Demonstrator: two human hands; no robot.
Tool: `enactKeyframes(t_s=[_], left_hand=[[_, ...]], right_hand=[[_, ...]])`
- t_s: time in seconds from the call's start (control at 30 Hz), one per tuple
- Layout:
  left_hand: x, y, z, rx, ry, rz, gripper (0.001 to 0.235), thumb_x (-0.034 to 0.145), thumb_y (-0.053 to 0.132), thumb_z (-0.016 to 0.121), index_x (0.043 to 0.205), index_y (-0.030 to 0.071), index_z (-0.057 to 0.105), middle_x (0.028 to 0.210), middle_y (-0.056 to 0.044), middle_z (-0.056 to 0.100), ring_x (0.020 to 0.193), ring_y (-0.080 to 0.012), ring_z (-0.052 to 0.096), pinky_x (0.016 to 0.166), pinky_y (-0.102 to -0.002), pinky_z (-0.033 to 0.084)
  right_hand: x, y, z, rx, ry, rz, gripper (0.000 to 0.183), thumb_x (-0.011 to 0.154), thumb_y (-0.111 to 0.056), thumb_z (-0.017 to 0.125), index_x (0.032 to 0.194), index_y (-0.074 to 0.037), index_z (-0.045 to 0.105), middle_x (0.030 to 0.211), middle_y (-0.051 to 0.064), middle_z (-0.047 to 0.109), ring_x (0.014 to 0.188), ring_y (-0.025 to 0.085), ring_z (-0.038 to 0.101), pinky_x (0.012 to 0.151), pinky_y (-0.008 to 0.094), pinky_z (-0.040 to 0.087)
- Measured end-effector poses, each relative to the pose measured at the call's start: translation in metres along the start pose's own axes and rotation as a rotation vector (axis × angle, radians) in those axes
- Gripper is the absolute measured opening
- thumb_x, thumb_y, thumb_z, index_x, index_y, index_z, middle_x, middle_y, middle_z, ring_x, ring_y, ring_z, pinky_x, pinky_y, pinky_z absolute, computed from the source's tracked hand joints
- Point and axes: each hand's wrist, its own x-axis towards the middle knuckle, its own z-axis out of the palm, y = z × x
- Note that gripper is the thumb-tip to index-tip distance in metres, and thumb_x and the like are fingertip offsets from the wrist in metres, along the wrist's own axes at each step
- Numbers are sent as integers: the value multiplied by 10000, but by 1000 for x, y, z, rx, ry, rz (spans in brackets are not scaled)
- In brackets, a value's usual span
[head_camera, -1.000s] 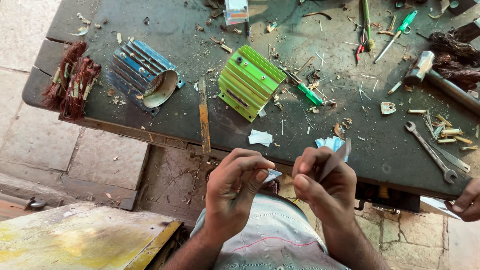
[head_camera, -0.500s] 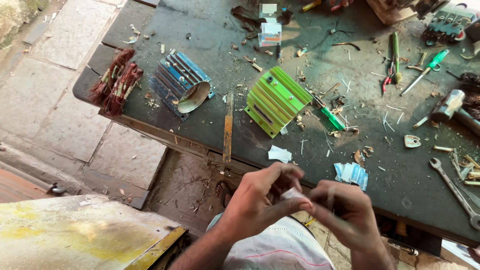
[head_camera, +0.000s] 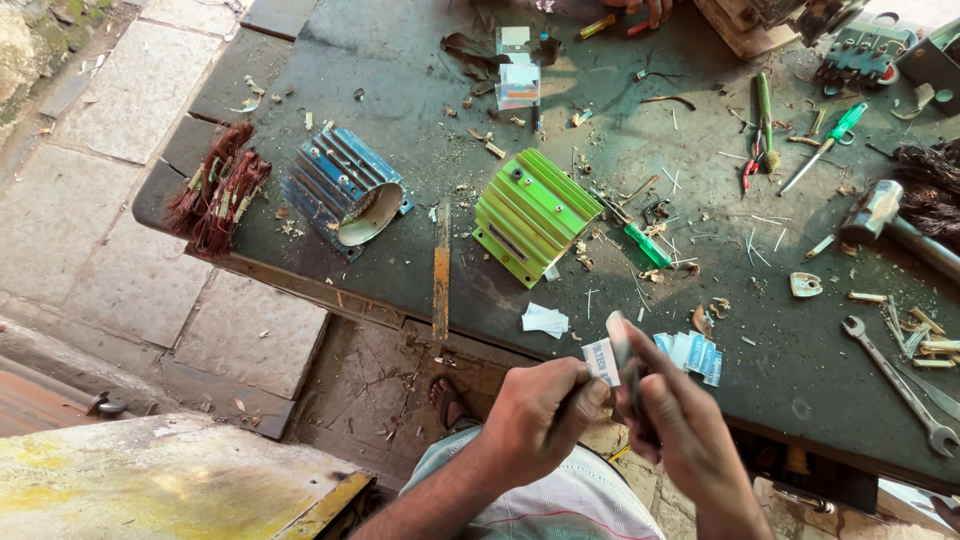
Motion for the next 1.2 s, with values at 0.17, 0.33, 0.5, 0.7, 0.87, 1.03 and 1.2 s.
enactKeyframes(t_s=[0.17, 0.33, 0.5, 0.7, 0.87, 1.03, 1.2], left_hand=[[6, 0, 6, -4, -77, 34, 185, 1041, 138, 633, 910, 12, 668, 761, -106, 680, 637, -239, 701, 584, -366, 550], [3, 5, -5, -204, -155, 66, 148, 1078, 155, 622, 1046, 33, 701, 847, -125, 688, 772, -270, 729, 695, -342, 577], [-6, -1, -1, -332, -165, 107, 188, 1082, 169, 691, 955, 32, 677, 782, -118, 663, 716, -249, 712, 660, -309, 549], [-15, -3, 17, -415, -87, 126, 183, 1032, 162, 724, 918, 21, 696, 731, -118, 647, 626, -214, 680, 595, -308, 518], [-14, -5, 10, -554, -96, 131, 154, 1026, 185, 715, 974, 41, 703, 759, -102, 688, 621, -173, 682, 584, -298, 527], [-11, -6, 11, -285, -228, -29, 179, 1027, 188, 728, 943, 38, 680, 731, -79, 642, 613, -148, 639, 611, -289, 507], [-15, -13, 25, -124, -373, -96, 170, 1004, 205, 755, 997, 41, 710, 802, -129, 625, 600, -214, 567, 658, -343, 495]], right_hand=[[-15, 0, 3, -391, -48, -259, 555, 951, -65, 627, 1499, -52, 541, 631, 7, 586, 478, 53, 504, 405, 222, 420], [-16, 1, -9, -391, -108, -344, 514, 904, 8, 642, 1413, 32, 573, 689, 60, 688, 502, 83, 622, 406, 245, 481], [-21, 26, -21, -25, -102, -216, 524, 905, 33, 626, 1410, 163, 580, 839, 158, 761, 506, 69, 545, 406, 234, 398], [-9, 51, -53, 462, -259, 215, 611, 841, -112, 638, 1374, 181, 579, 571, 24, 532, 398, 51, 403, 362, 243, 351], [8, 31, -58, 874, -572, 223, 549, 969, -166, 632, 1410, 139, 514, 712, 134, 609, 447, 129, 400, 372, 296, 348], [-15, 13, -35, 111, -35, -205, 473, 936, -59, 654, 1368, 116, 572, 798, 120, 633, 425, 65, 493, 314, 220, 365], [-23, 6, -36, -162, 126, -102, 520, 816, 69, 708, 1326, 85, 611, 880, 163, 652, 487, 70, 518, 374, 225, 348]])
